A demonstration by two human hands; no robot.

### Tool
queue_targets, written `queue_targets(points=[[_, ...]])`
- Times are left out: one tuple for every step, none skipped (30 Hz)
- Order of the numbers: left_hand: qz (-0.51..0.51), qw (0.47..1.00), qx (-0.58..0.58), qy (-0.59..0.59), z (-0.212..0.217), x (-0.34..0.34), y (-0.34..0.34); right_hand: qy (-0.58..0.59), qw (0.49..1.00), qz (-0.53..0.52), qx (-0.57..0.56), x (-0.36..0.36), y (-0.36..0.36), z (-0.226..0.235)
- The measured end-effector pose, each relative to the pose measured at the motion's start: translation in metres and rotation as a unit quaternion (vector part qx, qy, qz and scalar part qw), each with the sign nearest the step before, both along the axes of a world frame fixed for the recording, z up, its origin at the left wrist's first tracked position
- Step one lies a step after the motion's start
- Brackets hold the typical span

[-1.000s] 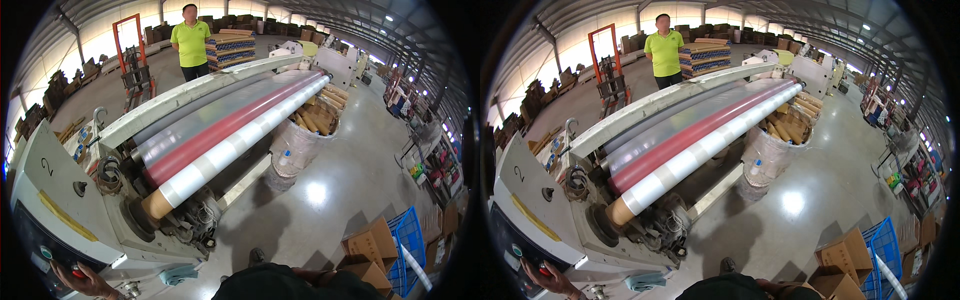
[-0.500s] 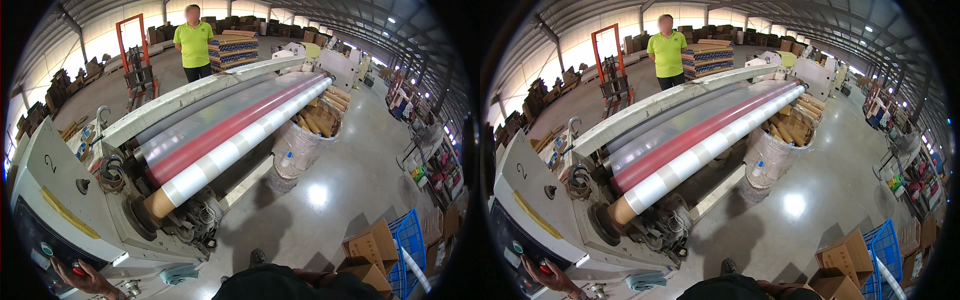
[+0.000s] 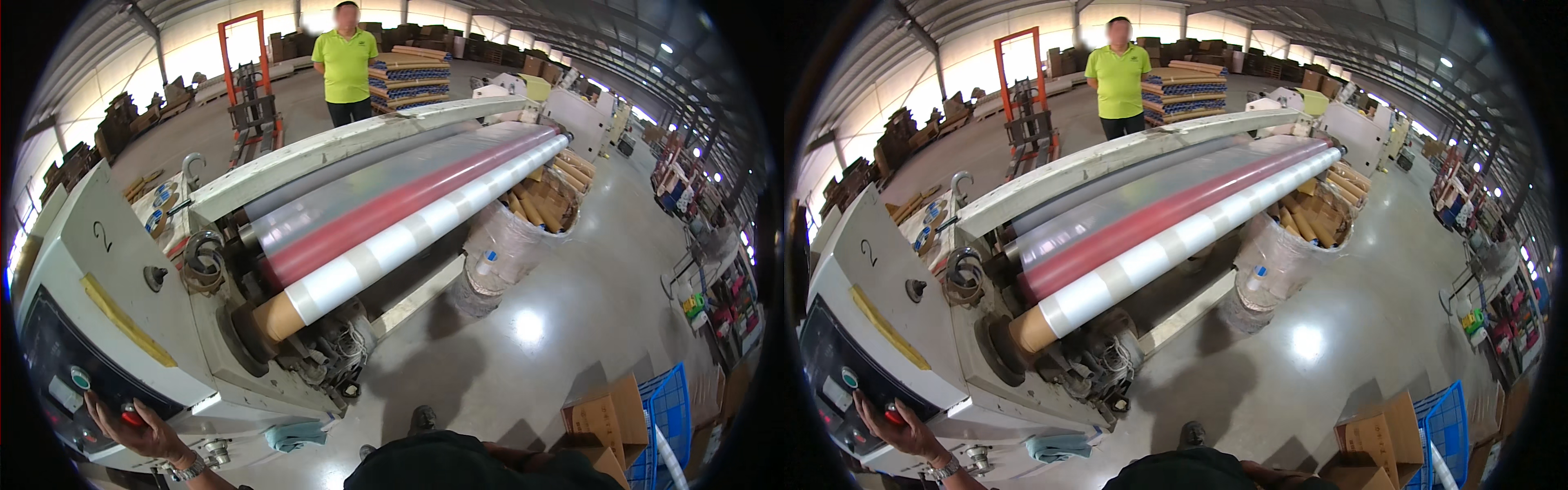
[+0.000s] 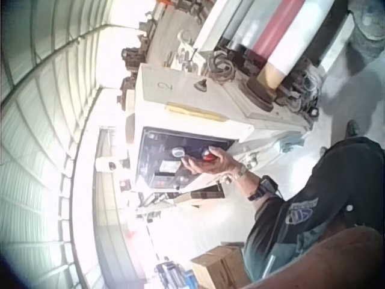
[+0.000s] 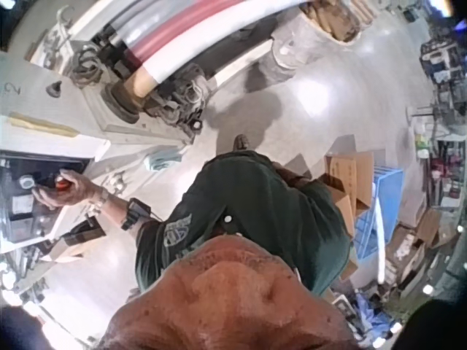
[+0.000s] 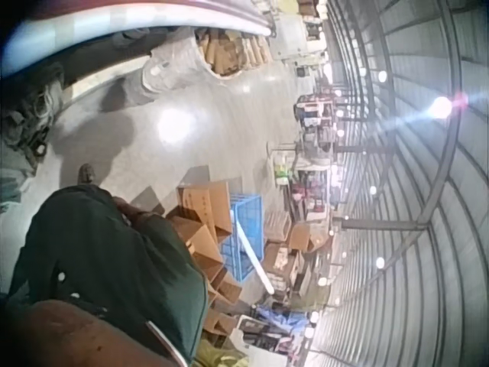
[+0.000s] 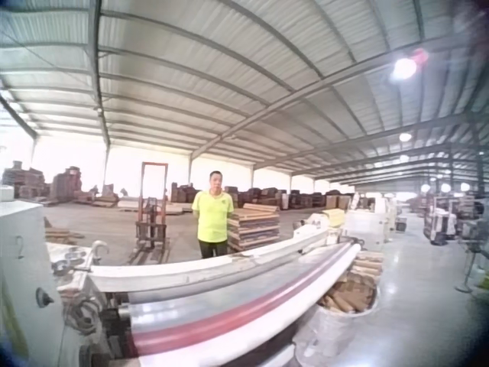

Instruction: Operates an industrial machine to wind plastic film onto cardboard tubes, loading empty tubes and removing completed rolls.

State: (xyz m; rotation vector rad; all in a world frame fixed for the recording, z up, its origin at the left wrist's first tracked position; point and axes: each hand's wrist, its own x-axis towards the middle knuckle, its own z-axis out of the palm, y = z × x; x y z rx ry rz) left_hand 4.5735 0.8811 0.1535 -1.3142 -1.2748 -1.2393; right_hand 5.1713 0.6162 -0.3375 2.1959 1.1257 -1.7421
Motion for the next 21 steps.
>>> queue_targets(points=[[-0.007, 1.0, 0.0, -0.014, -0.001, 0.003, 0.002, -0.002, 1.0, 0.0, -0.003, 0.0, -0.001, 0.001], [-0.014, 1.0, 0.006, -0.016, -0.001, 0.004, 0.003, -0.003, 1.0, 0.001, -0.003, 0.001, 0.001, 0.003], [-0.022, 1.0, 0.012, -0.019, -0.001, 0.005, 0.003, -0.003, 1.0, 0.003, -0.003, 0.001, 0.003, 0.004], [-0.03, 0.999, 0.018, -0.021, 0.0, 0.006, 0.003, -0.004, 1.0, 0.004, -0.004, 0.001, 0.005, 0.005], [-0.013, 1.0, 0.008, -0.015, 0.002, 0.006, 0.001, -0.004, 1.0, 0.006, -0.002, 0.001, 0.006, 0.006], [-0.012, 1.0, 0.008, -0.017, 0.003, 0.007, 0.001, -0.005, 1.0, 0.006, -0.004, 0.002, 0.007, 0.006], [-0.013, 1.0, 0.007, -0.02, 0.002, 0.007, 0.001, -0.006, 1.0, 0.007, -0.002, 0.002, 0.006, 0.007], [-0.013, 1.0, 0.007, -0.023, 0.002, 0.007, 0.0, -0.007, 1.0, 0.007, -0.003, 0.002, 0.007, 0.007], [-0.011, 1.0, 0.006, -0.021, 0.002, 0.007, 0.0, -0.006, 1.0, 0.007, -0.002, 0.003, 0.006, 0.008], [-0.009, 1.0, 0.005, -0.019, 0.002, 0.006, 0.0, -0.008, 1.0, 0.007, -0.003, 0.003, 0.006, 0.008], [-0.006, 1.0, 0.003, -0.017, 0.002, 0.005, 0.0, -0.008, 1.0, 0.008, -0.002, 0.004, 0.006, 0.007], [-0.011, 1.0, 0.003, -0.022, 0.001, 0.005, 0.0, -0.009, 1.0, 0.008, -0.003, 0.004, 0.005, 0.007], [-0.017, 1.0, 0.003, -0.027, 0.0, 0.004, 0.0, -0.01, 1.0, 0.01, -0.004, 0.005, 0.003, 0.007], [-0.022, 0.999, 0.002, -0.032, 0.0, 0.004, 0.001, -0.01, 1.0, 0.009, -0.004, 0.006, 0.003, 0.007], [-0.019, 0.999, 0.004, -0.03, -0.001, 0.003, 0.001, -0.01, 1.0, 0.008, -0.005, 0.006, -0.001, 0.008], [-0.018, 1.0, 0.006, -0.024, 0.0, 0.005, 0.001, -0.007, 1.0, 0.006, -0.004, 0.004, -0.001, 0.009], [-0.016, 1.0, 0.008, -0.022, 0.0, 0.005, 0.001, -0.008, 1.0, 0.007, -0.005, 0.004, -0.001, 0.008], [-0.013, 1.0, 0.005, -0.019, 0.0, 0.005, 0.001, -0.008, 1.0, 0.005, -0.005, 0.005, -0.003, 0.009], [-0.011, 1.0, 0.001, -0.016, 0.0, 0.004, 0.001, -0.008, 1.0, 0.006, -0.004, 0.005, -0.004, 0.009], [-0.008, 1.0, -0.002, -0.013, 0.0, 0.004, 0.0, -0.007, 1.0, 0.006, -0.005, 0.004, -0.004, 0.01], [-0.011, 1.0, -0.001, -0.013, -0.001, 0.003, 0.0, -0.009, 1.0, 0.006, -0.004, 0.005, -0.003, 0.01]])
